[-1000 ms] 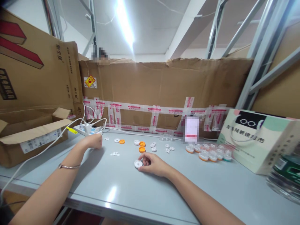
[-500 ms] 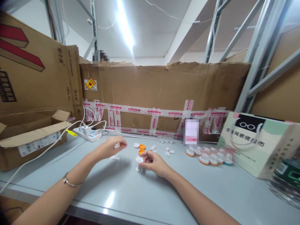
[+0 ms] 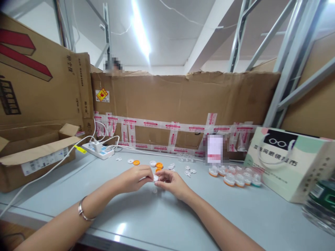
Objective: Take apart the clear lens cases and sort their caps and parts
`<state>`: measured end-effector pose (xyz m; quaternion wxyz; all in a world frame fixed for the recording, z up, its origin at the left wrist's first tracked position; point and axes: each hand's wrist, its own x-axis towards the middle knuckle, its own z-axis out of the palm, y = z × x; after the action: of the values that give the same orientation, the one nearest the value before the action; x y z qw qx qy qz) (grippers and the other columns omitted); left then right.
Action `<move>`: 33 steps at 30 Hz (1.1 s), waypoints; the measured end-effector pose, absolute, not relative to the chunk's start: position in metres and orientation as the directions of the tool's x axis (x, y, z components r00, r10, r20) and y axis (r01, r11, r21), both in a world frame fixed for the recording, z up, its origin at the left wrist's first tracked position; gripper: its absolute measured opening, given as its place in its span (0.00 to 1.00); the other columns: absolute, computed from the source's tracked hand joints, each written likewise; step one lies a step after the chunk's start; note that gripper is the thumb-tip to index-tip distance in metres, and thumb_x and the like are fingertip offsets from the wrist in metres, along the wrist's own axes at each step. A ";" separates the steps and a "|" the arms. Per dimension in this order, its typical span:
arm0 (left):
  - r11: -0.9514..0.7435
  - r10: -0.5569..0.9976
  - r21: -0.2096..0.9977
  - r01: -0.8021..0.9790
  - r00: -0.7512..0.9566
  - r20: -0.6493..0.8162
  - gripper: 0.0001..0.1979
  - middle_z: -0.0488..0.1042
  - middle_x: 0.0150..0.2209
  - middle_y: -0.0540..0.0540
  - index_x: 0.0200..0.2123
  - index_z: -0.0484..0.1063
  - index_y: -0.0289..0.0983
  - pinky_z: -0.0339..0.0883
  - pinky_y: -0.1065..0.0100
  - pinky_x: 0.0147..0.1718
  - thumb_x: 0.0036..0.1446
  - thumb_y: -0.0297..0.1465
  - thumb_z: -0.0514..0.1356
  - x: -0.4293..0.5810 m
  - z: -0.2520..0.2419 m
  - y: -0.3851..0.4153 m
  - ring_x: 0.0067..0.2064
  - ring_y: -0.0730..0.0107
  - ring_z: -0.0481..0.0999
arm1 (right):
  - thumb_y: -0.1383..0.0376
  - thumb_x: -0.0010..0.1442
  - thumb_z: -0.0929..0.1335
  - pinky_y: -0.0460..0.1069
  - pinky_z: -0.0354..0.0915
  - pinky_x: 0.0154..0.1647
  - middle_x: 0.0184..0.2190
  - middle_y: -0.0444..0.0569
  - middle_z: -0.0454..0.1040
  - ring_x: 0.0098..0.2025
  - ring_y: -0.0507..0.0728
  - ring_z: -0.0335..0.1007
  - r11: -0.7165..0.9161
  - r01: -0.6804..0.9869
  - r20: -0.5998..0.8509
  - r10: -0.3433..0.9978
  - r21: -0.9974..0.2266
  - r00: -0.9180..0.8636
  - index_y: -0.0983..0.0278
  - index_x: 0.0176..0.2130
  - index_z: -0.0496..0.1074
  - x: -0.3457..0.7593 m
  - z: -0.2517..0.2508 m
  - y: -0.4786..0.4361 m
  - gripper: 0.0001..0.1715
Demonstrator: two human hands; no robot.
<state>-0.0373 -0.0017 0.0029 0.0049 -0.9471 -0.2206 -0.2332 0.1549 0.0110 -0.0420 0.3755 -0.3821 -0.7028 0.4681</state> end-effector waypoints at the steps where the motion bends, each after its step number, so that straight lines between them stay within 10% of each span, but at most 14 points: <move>1: -0.893 0.436 0.108 0.437 0.781 0.447 0.08 0.70 0.31 0.47 0.31 0.67 0.34 0.62 0.75 0.34 0.58 0.26 0.49 -0.039 0.004 -0.001 0.34 0.75 0.69 | 0.51 0.40 0.71 0.49 0.61 0.33 0.26 0.43 0.69 0.29 0.51 0.65 0.265 0.170 0.173 0.890 -0.949 -0.421 0.64 0.37 0.67 0.155 -0.042 0.011 0.28; 11: -0.449 0.863 0.042 0.892 0.421 0.279 0.07 0.72 0.31 0.43 0.28 0.68 0.33 0.59 0.71 0.31 0.50 0.22 0.50 -0.106 0.005 0.056 0.34 0.66 0.70 | 0.52 0.51 0.65 0.50 0.60 0.35 0.28 0.45 0.69 0.31 0.52 0.65 0.406 0.222 0.297 0.868 -0.887 -0.399 0.63 0.42 0.64 0.161 -0.023 -0.002 0.22; 33: -0.297 0.934 0.199 0.934 0.240 0.266 0.14 0.71 0.42 0.40 0.44 0.66 0.34 0.63 0.69 0.39 0.52 0.28 0.54 -0.092 -0.012 0.061 0.42 0.63 0.71 | 0.59 0.53 0.64 0.47 0.58 0.31 0.24 0.42 0.66 0.26 0.51 0.63 0.379 0.418 0.181 0.880 -0.826 -0.439 0.65 0.38 0.66 0.164 -0.031 0.000 0.14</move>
<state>-0.0916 0.0610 -0.0124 0.0003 -0.7873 -0.5931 -0.1686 0.1642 -0.0002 -0.0314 0.3186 -0.4232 -0.7667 0.3627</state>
